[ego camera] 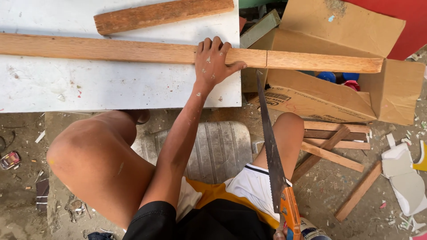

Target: A person uses a hand saw to cut through a wooden plank placed on a workbench.

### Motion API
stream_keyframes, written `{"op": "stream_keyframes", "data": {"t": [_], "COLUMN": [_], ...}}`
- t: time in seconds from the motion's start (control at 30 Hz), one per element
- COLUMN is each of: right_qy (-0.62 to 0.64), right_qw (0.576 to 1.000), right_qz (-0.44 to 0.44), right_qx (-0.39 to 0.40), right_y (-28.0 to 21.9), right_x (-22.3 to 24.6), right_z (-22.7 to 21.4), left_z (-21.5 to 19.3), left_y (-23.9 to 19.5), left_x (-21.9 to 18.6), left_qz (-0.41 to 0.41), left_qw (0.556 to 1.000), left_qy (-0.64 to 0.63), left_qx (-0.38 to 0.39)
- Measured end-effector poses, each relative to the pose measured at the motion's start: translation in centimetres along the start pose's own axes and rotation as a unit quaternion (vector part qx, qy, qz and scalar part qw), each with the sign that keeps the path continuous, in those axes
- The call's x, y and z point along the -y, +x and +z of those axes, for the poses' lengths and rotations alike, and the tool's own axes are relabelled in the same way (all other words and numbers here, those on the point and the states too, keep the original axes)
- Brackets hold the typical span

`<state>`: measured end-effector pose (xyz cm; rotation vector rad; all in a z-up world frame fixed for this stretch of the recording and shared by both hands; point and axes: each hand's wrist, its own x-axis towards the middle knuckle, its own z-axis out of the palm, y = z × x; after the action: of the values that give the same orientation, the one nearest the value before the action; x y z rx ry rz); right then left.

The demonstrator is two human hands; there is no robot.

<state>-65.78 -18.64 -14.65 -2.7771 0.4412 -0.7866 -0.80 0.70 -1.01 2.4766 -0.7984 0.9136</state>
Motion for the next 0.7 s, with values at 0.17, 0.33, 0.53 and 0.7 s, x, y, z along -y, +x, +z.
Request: {"op": "stream_keyframes", "data": {"t": [0.17, 0.33, 0.53, 0.7], "right_qy": [0.186, 0.268, 0.201, 0.208], "right_qw": [0.775, 0.691, 0.707, 0.707], "right_qz": [0.595, 0.65, 0.654, 0.648], "right_qx": [0.108, 0.164, 0.178, 0.192], "right_y": [14.4, 15.6, 18.1, 16.3], "right_x": [14.9, 12.1, 12.5, 11.5], "right_z": [-8.5, -7.7, -7.5, -7.5], "left_z": [-0.4, -0.3, -0.1, 0.0], "left_y": [0.1, 0.1, 0.0, 0.1], "left_x": [0.0, 0.0, 0.0, 0.0], "left_qz": [0.002, 0.006, 0.002, 0.001], "left_qw": [1.0, 1.0, 1.0, 1.0], "left_qy": [-0.005, -0.002, 0.0, 0.001], "left_qx": [-0.009, -0.022, -0.016, -0.014]}}
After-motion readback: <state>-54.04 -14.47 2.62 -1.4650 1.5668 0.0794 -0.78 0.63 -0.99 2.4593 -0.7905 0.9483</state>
